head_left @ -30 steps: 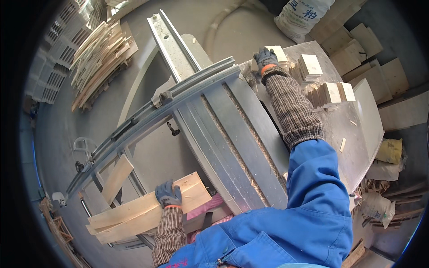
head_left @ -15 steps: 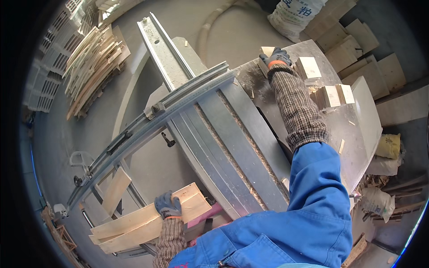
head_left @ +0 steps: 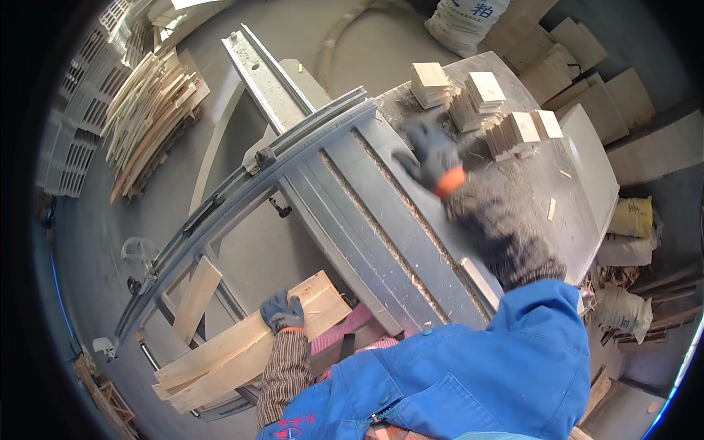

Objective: The person uses a table saw to cut wooden planks into smaller pieces. They feed each plank through the saw, guide it with a push stick, and stack the cut pieces on the table.

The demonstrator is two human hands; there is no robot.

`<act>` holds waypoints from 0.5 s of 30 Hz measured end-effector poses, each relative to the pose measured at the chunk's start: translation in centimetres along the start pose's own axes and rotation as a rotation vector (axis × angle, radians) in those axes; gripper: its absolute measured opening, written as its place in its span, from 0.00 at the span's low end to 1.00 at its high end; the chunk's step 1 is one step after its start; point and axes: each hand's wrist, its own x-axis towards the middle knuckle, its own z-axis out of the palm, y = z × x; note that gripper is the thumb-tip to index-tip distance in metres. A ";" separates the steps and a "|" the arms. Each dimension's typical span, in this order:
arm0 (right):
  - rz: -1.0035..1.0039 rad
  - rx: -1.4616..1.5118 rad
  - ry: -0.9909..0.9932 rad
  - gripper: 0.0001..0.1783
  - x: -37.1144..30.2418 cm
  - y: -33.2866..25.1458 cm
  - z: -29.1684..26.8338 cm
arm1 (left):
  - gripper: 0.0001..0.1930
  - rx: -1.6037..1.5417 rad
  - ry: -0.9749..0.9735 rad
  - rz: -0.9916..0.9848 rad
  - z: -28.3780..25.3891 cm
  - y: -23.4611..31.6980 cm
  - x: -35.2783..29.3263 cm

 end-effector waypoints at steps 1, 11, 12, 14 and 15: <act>-0.005 0.114 -0.038 0.25 -4.0 -2.1 -0.5 | 0.19 -0.021 0.067 0.018 0.3 -0.1 0.1; 0.565 0.012 -0.093 0.09 -41.9 -12.5 2.1 | 0.23 0.000 0.339 0.060 2.4 -0.7 -0.4; 0.557 -0.066 -0.091 0.08 -44.4 -12.3 2.3 | 0.23 0.023 0.333 0.034 2.5 -0.6 -0.4; 0.612 -0.225 -0.145 0.07 -48.9 -12.4 2.3 | 0.23 -0.009 0.296 0.061 2.7 -0.5 -0.1; 0.542 -0.236 -0.069 0.07 -50.6 -12.4 2.4 | 0.24 -0.011 0.272 0.066 2.8 -0.6 0.1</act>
